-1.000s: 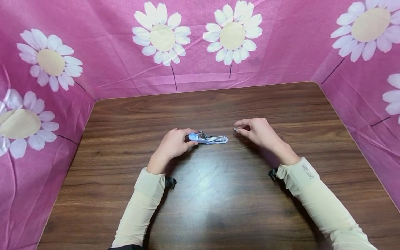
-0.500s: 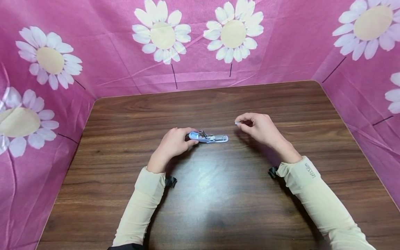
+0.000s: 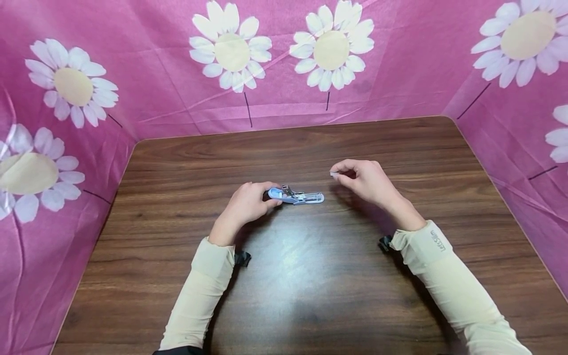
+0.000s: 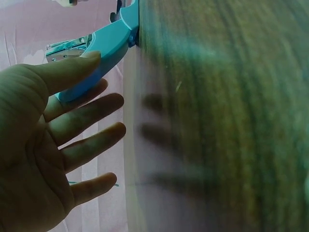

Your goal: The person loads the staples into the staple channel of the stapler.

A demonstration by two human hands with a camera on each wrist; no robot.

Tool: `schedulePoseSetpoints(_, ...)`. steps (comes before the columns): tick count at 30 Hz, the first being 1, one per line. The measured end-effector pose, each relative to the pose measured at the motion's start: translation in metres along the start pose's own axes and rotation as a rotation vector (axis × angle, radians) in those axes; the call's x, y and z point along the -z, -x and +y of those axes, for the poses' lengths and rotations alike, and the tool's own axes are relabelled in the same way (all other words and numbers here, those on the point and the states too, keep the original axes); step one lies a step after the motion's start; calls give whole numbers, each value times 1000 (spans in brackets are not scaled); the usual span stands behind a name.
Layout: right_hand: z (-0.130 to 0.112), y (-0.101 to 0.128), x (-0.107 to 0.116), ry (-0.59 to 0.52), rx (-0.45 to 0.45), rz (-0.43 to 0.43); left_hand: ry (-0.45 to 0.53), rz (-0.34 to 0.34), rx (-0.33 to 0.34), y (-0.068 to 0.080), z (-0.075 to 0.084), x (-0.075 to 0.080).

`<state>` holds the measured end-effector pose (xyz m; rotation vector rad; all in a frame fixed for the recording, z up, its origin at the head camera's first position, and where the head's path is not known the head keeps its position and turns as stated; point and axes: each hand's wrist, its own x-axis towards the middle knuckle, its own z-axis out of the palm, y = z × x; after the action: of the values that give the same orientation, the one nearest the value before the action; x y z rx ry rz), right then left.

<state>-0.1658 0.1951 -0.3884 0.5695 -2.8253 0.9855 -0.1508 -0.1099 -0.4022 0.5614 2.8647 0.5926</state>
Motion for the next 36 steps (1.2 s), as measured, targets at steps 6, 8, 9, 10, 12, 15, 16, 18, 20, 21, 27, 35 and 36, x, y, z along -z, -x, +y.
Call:
schedulePoseSetpoints(6,-3,-3,-4,12,3,-18,-8,15,-6,0,-1,0)
schedulePoseSetpoints(8,-4,-3,-5,21,11,-28,-8,19,-7,0,-1,0)
schedulePoseSetpoints(9,-5,-4,-6,22,14,-31,-8,20,-7,0,-1,0)
schedulePoseSetpoints(10,-5,-4,-6,23,17,-35,-6,21,-7,0,-1,0)
schedulePoseSetpoints(12,-6,-5,-8,23,20,-38,-6,21,-7,0,-1,0)
schedulePoseSetpoints(15,-7,-7,-10,16,19,-41,-2,21,-9,0,-2,0)
schedulePoseSetpoints(16,-8,-8,-11,14,20,-42,0,21,-10,0,-2,0)
schedulePoseSetpoints(18,-9,-9,-11,15,21,-44,3,23,-12,0,-2,0)
schedulePoseSetpoints(20,-10,-10,-12,11,21,-49,6,24,-12,0,-3,1)
schedulePoseSetpoints(21,-10,-10,-12,11,22,-53,7,22,-11,0,-3,1)
schedulePoseSetpoints(27,-10,-12,-16,-2,3,-91,16,14,-3,0,-3,0)
schedulePoseSetpoints(35,-12,-10,-21,-59,-74,-153,7,-5,5,1,-1,2)
schedulePoseSetpoints(36,-11,-10,-22,-57,-70,-156,6,-6,3,1,-1,2)
